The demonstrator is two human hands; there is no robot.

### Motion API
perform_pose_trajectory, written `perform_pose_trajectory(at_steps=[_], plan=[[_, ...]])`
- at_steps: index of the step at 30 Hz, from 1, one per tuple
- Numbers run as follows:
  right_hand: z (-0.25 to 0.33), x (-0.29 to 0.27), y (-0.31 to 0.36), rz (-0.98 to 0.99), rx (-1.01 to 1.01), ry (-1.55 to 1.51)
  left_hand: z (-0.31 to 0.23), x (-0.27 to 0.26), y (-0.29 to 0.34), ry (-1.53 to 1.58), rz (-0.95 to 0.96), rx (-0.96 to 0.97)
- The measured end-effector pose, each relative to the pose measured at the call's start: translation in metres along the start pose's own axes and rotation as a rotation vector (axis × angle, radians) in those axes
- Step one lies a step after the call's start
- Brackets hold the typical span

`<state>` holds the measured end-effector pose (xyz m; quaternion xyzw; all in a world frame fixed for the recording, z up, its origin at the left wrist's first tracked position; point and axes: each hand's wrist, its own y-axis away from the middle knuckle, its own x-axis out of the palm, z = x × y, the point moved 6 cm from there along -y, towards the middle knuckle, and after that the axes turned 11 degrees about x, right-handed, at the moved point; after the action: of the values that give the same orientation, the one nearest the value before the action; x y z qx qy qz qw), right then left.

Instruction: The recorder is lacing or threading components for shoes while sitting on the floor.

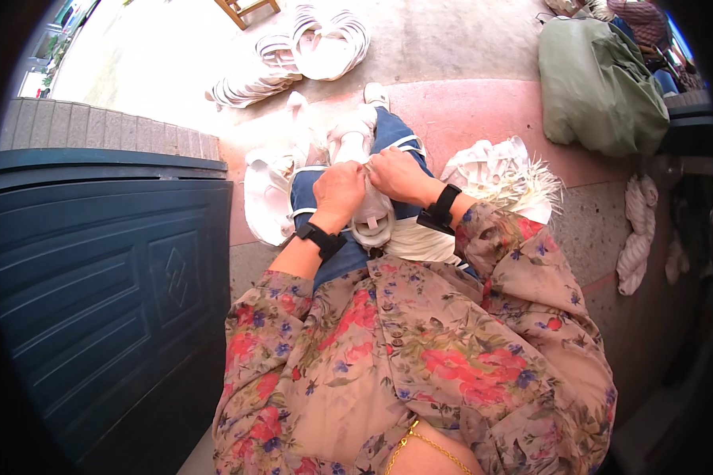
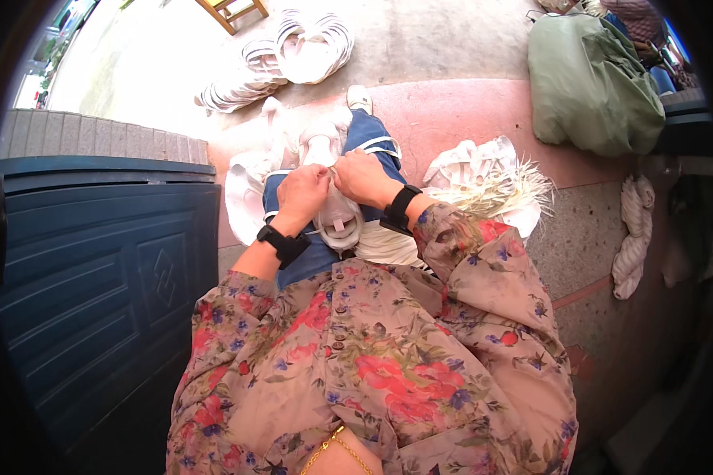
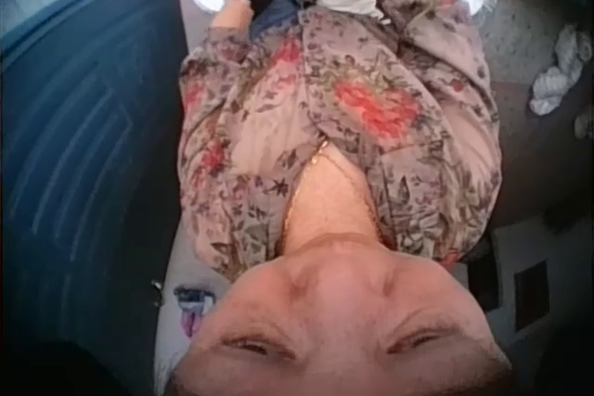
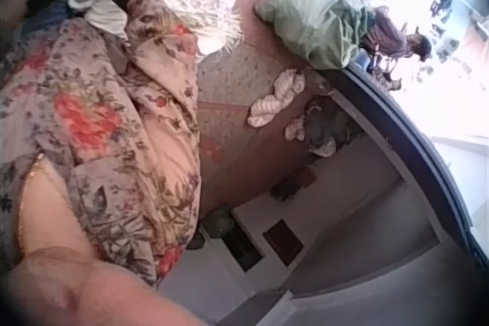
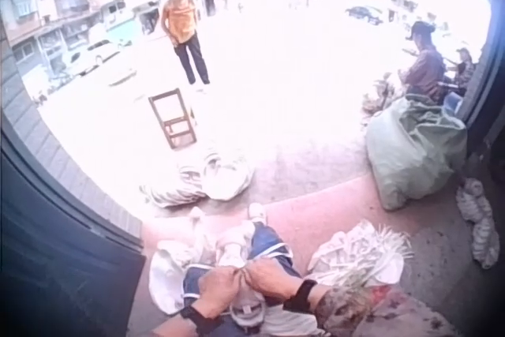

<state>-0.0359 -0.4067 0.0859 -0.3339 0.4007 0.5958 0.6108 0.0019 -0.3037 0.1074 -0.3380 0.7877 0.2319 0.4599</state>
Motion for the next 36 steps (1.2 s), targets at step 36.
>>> perform_pose_trajectory(at_steps=[36], plan=[[0.001, -0.006, 0.010, 0.070, 0.329, -0.731, 0.041, -0.020, 0.002, -0.100, -0.031, 0.060]])
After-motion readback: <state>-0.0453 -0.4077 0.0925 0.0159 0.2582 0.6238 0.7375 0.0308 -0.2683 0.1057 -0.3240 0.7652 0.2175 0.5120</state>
